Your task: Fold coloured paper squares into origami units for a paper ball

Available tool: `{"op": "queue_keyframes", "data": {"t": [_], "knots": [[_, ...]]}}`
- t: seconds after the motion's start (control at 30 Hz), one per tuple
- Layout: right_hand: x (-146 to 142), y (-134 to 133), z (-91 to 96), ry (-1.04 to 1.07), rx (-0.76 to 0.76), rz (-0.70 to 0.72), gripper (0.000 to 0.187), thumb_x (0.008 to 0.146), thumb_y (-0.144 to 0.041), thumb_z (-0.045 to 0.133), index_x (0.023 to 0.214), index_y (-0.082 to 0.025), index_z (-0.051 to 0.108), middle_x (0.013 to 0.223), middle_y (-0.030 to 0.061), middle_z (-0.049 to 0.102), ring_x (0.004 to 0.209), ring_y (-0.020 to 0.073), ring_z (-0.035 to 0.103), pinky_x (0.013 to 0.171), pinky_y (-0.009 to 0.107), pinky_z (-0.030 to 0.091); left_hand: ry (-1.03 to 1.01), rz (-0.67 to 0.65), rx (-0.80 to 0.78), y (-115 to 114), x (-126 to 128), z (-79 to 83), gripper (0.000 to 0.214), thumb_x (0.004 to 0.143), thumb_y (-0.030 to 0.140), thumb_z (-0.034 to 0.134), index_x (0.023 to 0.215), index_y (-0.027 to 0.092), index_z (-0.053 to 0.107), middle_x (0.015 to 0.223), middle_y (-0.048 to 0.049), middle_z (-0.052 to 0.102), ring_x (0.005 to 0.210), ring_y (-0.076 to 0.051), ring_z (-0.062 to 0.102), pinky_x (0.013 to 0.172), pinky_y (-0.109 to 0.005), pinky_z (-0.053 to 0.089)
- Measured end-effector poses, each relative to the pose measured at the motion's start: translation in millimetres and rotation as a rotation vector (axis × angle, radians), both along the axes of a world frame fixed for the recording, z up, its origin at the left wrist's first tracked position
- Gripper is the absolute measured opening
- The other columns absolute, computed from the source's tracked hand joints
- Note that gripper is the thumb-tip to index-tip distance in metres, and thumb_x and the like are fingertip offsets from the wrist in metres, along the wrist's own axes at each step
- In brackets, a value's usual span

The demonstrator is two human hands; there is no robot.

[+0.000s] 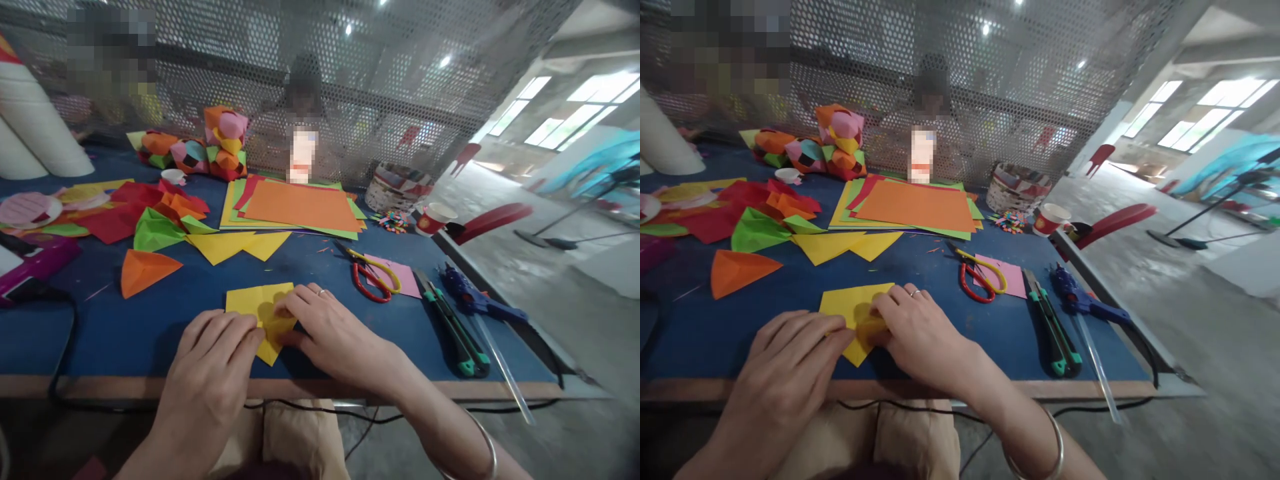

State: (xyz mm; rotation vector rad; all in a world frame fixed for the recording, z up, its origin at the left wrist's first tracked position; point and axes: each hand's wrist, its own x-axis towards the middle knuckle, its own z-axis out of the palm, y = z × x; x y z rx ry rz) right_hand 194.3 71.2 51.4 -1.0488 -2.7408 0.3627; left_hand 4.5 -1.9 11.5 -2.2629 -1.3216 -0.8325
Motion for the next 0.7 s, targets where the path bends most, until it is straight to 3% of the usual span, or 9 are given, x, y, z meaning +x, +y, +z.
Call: {"op": "queue_keyframes", "data": {"t": [0.2, 0.43, 0.7], "knots": [[-1.0, 7.6, 3.9, 0.093, -0.130, 0.000, 0.013, 0.091, -0.016, 0.076, 0.094, -0.017, 0.064, 0.100, 0.0025, 0.067, 0.097, 0.0177, 0.060, 0.096, 0.036, 0.044, 0.011, -0.127, -0.029, -7.6, -15.7, -13.9, 0.041, 0.091, -0.001, 0.037, 0.120, 0.007, 0.066, 0.117, -0.0135, 0.072, 0.110, -0.022, 0.068, 0.097, -0.037, 0.058], [-10.0, 0.7, -6.2, 0.129, -0.102, -0.130, 0.010, 0.097, -0.016, 0.068, 0.088, -0.018, 0.063, 0.092, 0.0008, 0.065, 0.090, 0.0175, 0.057, 0.086, 0.033, 0.042, 0.075, -0.245, -0.093, -17.3, -35.5, -29.8, 0.063, 0.085, 0.000, 0.039, 0.145, 0.013, 0.054, 0.140, -0.0131, 0.065, 0.141, -0.027, 0.052, 0.111, -0.043, 0.054], [-16.9, -9.5, -12.5, 0.084, -0.018, -0.222, 0.010, 0.099, -0.015, 0.062, 0.090, -0.019, 0.062, 0.098, 0.0027, 0.065, 0.090, 0.0195, 0.054, 0.081, 0.035, 0.039, 0.104, -0.261, -0.067, -15.3, -36.6, -28.1, 0.059, 0.084, 0.003, 0.040, 0.139, 0.013, 0.059, 0.136, -0.0136, 0.067, 0.141, -0.029, 0.052, 0.111, -0.044, 0.053]]}}
